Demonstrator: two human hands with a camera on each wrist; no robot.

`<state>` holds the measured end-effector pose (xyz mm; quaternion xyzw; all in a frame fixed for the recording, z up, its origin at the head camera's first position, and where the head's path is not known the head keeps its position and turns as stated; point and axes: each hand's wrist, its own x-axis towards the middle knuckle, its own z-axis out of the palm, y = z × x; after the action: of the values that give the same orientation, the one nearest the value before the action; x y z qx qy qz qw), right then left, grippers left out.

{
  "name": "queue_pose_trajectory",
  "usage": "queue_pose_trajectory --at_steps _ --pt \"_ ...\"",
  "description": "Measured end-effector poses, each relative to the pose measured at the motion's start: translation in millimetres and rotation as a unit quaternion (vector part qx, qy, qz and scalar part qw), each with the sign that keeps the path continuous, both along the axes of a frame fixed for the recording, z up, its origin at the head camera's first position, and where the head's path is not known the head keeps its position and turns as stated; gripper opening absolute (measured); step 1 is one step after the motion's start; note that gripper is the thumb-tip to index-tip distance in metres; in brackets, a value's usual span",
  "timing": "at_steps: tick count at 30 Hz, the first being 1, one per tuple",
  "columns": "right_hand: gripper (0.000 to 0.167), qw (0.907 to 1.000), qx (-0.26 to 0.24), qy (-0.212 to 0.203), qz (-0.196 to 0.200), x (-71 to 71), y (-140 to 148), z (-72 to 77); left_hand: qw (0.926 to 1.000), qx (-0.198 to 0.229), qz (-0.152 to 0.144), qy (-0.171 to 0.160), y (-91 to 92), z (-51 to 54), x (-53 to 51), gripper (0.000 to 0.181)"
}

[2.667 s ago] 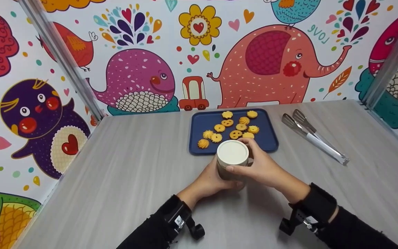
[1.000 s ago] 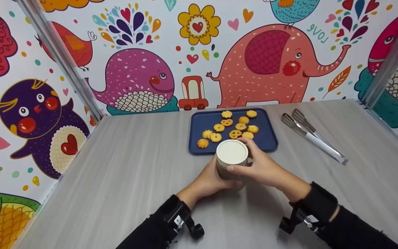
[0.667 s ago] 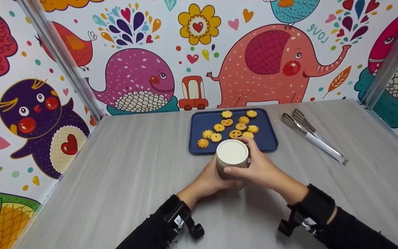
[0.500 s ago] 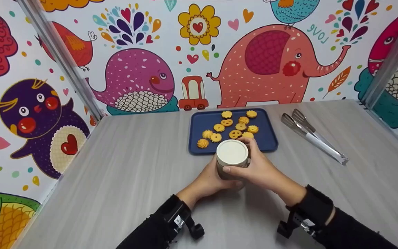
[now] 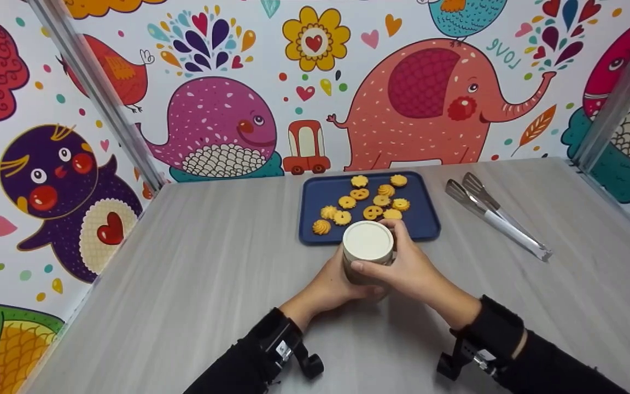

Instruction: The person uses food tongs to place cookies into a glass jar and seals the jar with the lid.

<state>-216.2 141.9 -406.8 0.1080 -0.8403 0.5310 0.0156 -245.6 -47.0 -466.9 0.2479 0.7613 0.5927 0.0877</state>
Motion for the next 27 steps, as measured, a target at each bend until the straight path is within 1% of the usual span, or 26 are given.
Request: queue_pose_trajectory --at_steps 7,11,18,21,23,27 --pt "0.091 0.9989 -0.010 0.006 0.045 -1.1 7 4.9 1.0000 0.006 0.003 -0.006 -0.6 -1.6 0.3 0.112" --pt "0.092 0.9981 -0.004 -0.001 0.062 -2.9 10 6.5 1.0000 0.005 0.004 -0.005 -0.8 -1.3 0.7 0.112" --pt "0.087 0.9960 -0.009 -0.019 0.087 -5.0 14 7.0 0.9999 0.005 -0.002 -0.010 -2.0 0.3 1.4 0.115" --pt "0.090 0.9965 -0.009 -0.018 0.081 -4.6 12 5.4 0.9999 0.006 -0.004 -0.009 -2.5 0.1 1.3 0.117" --pt "0.094 0.9973 -0.011 -0.009 0.072 -3.7 9 4.1 0.9999 0.004 -0.004 -0.008 -2.5 -0.1 0.9 0.118" --pt "0.097 0.9988 -0.019 -0.001 0.045 -1.0 4 1.8 1.0000 -0.002 -0.004 -0.009 -1.9 -0.7 0.4 0.119"
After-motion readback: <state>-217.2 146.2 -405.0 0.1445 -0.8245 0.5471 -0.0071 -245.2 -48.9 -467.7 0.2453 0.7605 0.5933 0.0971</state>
